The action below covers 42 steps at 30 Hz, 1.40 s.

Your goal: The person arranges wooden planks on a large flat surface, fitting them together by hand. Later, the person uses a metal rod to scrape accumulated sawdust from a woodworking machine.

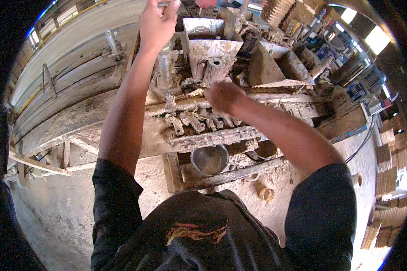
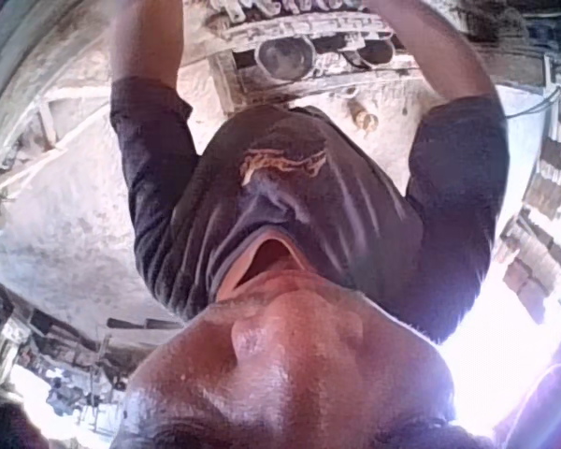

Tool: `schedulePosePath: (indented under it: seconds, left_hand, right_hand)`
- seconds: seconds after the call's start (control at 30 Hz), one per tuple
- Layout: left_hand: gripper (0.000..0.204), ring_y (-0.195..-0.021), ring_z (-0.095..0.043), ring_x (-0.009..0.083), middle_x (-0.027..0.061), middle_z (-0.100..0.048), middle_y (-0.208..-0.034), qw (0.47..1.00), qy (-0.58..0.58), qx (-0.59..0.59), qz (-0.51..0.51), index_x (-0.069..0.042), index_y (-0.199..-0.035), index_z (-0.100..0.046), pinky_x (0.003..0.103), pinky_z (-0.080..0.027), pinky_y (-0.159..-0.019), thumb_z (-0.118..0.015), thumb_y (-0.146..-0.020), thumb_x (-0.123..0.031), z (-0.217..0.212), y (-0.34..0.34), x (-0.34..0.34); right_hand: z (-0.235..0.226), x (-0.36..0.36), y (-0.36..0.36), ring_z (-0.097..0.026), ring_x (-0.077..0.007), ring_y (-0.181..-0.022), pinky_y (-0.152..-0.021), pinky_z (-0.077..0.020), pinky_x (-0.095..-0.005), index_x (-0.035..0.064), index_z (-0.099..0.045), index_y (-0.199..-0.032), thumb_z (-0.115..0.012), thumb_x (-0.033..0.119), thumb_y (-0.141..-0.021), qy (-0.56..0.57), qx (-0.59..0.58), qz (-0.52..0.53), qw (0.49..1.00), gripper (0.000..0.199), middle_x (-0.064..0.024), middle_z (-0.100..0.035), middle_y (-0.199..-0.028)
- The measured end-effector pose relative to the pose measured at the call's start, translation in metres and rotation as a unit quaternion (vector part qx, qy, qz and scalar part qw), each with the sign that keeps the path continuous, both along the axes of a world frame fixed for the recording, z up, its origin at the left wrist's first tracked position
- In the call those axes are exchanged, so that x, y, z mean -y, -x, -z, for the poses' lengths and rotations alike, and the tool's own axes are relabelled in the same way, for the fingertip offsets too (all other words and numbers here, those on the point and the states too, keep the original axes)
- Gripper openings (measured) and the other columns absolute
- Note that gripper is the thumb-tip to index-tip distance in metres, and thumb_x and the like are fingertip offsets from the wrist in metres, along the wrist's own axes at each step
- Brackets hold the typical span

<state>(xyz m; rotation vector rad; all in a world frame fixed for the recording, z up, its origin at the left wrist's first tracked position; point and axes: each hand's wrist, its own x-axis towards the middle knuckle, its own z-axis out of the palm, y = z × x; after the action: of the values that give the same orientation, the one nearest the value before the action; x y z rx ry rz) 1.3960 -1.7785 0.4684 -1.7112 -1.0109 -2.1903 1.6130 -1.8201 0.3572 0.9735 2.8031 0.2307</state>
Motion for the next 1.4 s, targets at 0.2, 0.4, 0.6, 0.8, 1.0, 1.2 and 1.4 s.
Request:
schedulePosePath:
  seconds: [0.2, 0.4, 0.6, 0.8, 1.0, 1.2, 1.4]
  left_hand:
    - [0.016, -0.056, -0.053, 0.0203, 0.0087, -0.054, -0.065, 1.0, -0.012, 0.005, -0.017, -0.003, -0.095, -0.057, 0.035, -0.044, -0.055, -0.069, -0.09, -0.013, -0.013, -0.006, -0.003]
    - [0.016, -0.079, -0.061, 0.021, 0.0077, -0.06, -0.082, 0.965, 0.112, 0.161, 0.172, -0.007, -0.098, -0.055, 0.039, -0.05, -0.078, -0.058, -0.098, -0.023, -0.031, 0.005, 0.029]
    - [0.027, -0.084, -0.06, 0.0485, 0.0252, -0.061, -0.082, 0.983, 0.127, 0.069, 0.115, -0.003, -0.108, -0.043, 0.053, -0.046, -0.071, -0.062, -0.091, -0.01, 0.007, -0.06, 0.06]
    - [0.026, -0.069, -0.061, 0.0411, 0.0203, -0.057, -0.07, 0.993, 0.086, 0.049, 0.062, -0.006, -0.105, -0.044, 0.049, -0.043, -0.06, -0.064, -0.089, -0.007, 0.01, -0.054, 0.048]
    - [0.019, -0.086, -0.067, 0.0346, 0.0165, -0.067, -0.083, 0.987, 0.128, -0.005, -0.102, -0.006, -0.104, -0.051, 0.046, -0.051, -0.076, -0.061, -0.089, -0.009, 0.013, -0.03, 0.038]
    - [0.023, -0.058, -0.063, 0.0258, 0.0106, -0.066, -0.066, 0.99, 0.118, 0.022, -0.074, -0.004, -0.1, -0.057, 0.039, -0.049, -0.058, -0.071, -0.089, -0.019, -0.016, -0.001, 0.036]
    - [0.023, -0.048, -0.054, 0.0083, 0.0048, -0.063, -0.061, 0.981, 0.187, 0.038, -0.039, -0.002, -0.113, -0.054, 0.026, -0.039, -0.041, -0.059, -0.099, -0.02, -0.019, -0.02, 0.046]
  right_hand:
    - [-0.06, 0.009, -0.032, -0.066, -0.0391, -0.07, -0.069, -0.0555, -0.0505, -0.0045, -0.062, -0.081, -0.058, -0.001, -0.076, -0.027, -0.002, -0.01, 1.0, 0.007, -0.0235, -0.065, -0.075]
    - [-0.06, -0.035, 0.031, -0.065, -0.0378, -0.1, -0.094, -0.0508, -0.0478, 0.0012, -0.06, -0.12, -0.054, 0.004, -0.087, 0.055, 0.024, 0.136, 0.989, 0.033, -0.0245, -0.067, -0.107]
    - [-0.045, -0.079, -0.066, -0.065, -0.0347, -0.084, -0.081, -0.0489, -0.0489, 0.0083, -0.074, -0.083, -0.066, 0.02, -0.079, -0.038, 0.177, -0.054, 0.982, 0.015, -0.015, -0.069, -0.088]
    - [-0.094, -0.096, 0.004, -0.07, -0.0283, -0.089, -0.073, -0.0553, -0.0438, 0.006, -0.075, -0.092, -0.073, 0.027, -0.078, -0.048, 0.176, -0.04, 0.982, 0.025, -0.016, -0.072, -0.09]
    - [-0.069, -0.12, 0.049, -0.069, -0.034, -0.081, -0.069, -0.0545, -0.0467, 0.0058, -0.073, -0.079, -0.072, 0.037, -0.083, -0.244, -0.128, -0.107, 0.955, 0.032, -0.0166, -0.071, -0.083]
    - [-0.072, -0.095, 0.062, -0.06, -0.021, -0.047, -0.049, -0.0482, -0.0366, 0.0022, -0.063, -0.059, -0.048, 0.057, -0.099, 0.138, -0.774, 0.078, 0.614, 0.069, -0.0081, -0.06, -0.051]
    - [-0.03, -0.064, 0.078, -0.047, -0.0125, -0.043, -0.04, -0.0353, -0.0276, 0.0077, -0.062, -0.062, -0.053, 0.047, -0.1, 0.192, -0.787, -0.034, 0.586, 0.055, -0.0002, -0.051, -0.052]
